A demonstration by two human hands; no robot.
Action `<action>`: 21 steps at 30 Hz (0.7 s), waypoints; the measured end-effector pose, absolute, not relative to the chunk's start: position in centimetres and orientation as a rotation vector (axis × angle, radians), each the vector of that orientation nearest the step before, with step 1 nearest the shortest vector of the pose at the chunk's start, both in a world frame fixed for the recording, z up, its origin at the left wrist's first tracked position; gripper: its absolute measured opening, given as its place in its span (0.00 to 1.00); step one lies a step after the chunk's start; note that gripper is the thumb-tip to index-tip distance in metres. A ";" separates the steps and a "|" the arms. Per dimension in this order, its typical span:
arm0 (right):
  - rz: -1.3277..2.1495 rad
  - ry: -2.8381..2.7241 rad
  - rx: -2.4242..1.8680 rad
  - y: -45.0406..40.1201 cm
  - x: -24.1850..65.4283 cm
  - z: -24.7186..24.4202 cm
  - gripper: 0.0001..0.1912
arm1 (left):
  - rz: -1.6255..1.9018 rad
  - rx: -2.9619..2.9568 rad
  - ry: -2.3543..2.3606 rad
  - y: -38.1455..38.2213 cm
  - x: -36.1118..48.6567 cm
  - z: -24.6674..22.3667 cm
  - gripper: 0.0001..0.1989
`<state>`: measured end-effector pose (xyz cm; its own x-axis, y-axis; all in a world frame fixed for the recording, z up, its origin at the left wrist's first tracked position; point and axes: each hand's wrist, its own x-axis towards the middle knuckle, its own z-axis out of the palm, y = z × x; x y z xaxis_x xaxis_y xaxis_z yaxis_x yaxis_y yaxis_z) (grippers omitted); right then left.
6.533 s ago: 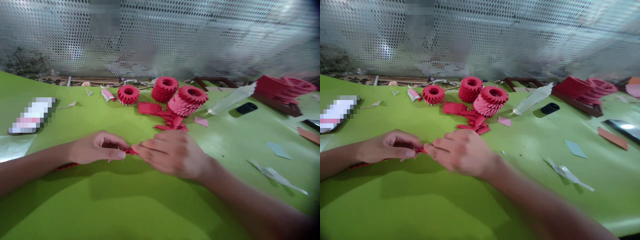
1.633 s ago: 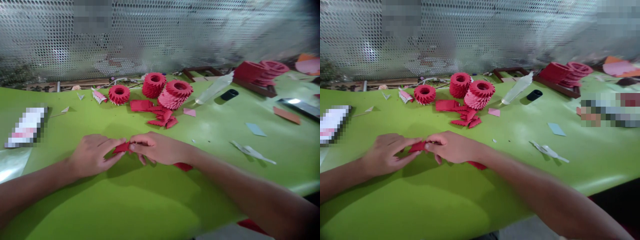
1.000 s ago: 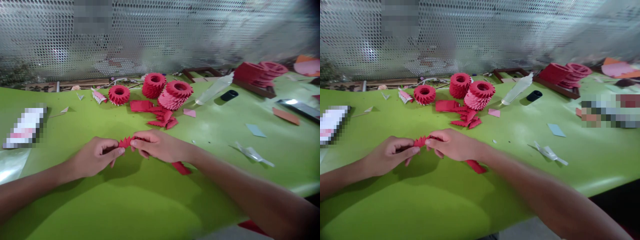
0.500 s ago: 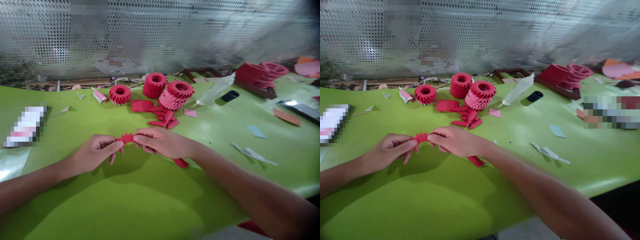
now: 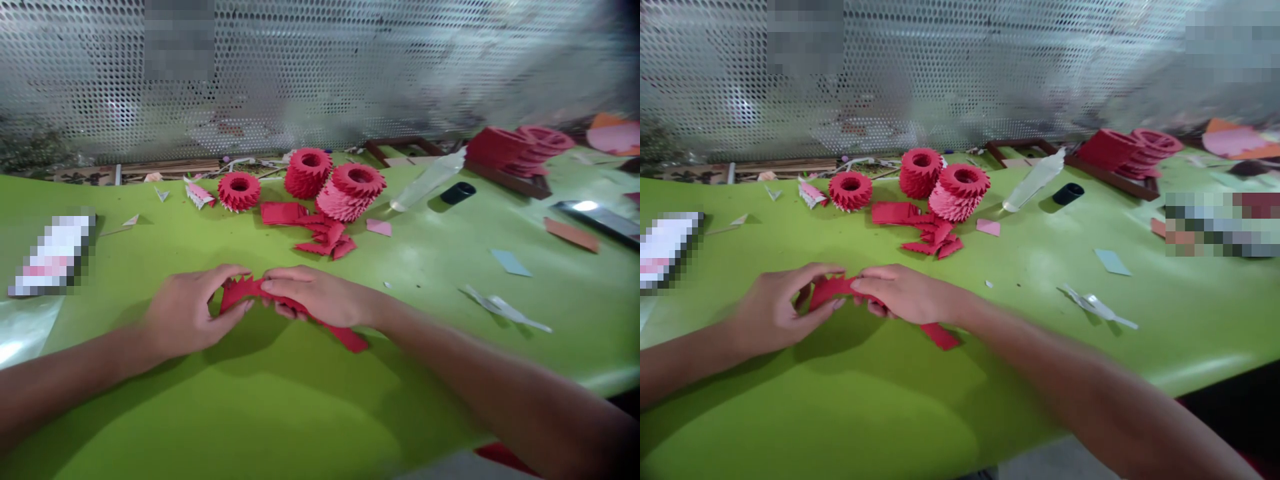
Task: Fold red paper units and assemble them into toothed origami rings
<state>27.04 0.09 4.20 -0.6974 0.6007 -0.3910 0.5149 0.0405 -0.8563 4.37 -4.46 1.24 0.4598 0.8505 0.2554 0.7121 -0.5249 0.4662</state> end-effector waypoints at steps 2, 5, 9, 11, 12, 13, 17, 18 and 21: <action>1.782 -2.182 -1.168 0.0 26.9 4.0 0.18 | 0.731 2.557 1.304 -4.4 4.3 1.1 0.16; 1.762 -2.186 -1.199 0.0 26.9 4.1 0.18 | 0.802 2.698 1.259 -4.1 4.1 0.9 0.15; 1.597 -2.306 -1.256 0.2 27.0 4.2 0.20 | 0.800 2.761 1.243 -3.9 4.0 1.0 0.14; 1.531 -2.370 -1.233 0.4 27.0 4.2 0.21 | 0.773 2.784 1.225 -3.9 4.1 1.1 0.12; 1.514 -2.395 -1.223 0.4 26.9 4.2 0.21 | 0.774 2.805 1.207 -3.9 4.2 1.2 0.11; 1.503 -2.414 -1.217 0.4 26.9 4.2 0.21 | 0.781 2.830 1.188 -3.9 4.2 1.2 0.11; 1.489 -2.447 -1.211 0.4 26.9 4.3 0.22 | 0.846 2.921 1.093 -3.8 4.2 1.2 0.09; 1.490 -2.452 -1.208 0.4 26.9 4.3 0.22 | 0.855 2.933 1.079 -3.8 4.2 1.2 0.09; 1.503 -2.473 -1.181 0.5 27.1 4.4 0.23 | 0.846 2.956 1.061 -3.9 4.2 1.3 0.11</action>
<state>27.05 0.46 4.37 -0.7143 0.6054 -0.3511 0.5905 0.2521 -0.7666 4.16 -3.91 1.30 0.6532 0.5622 0.5072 0.6198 -0.7818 0.0684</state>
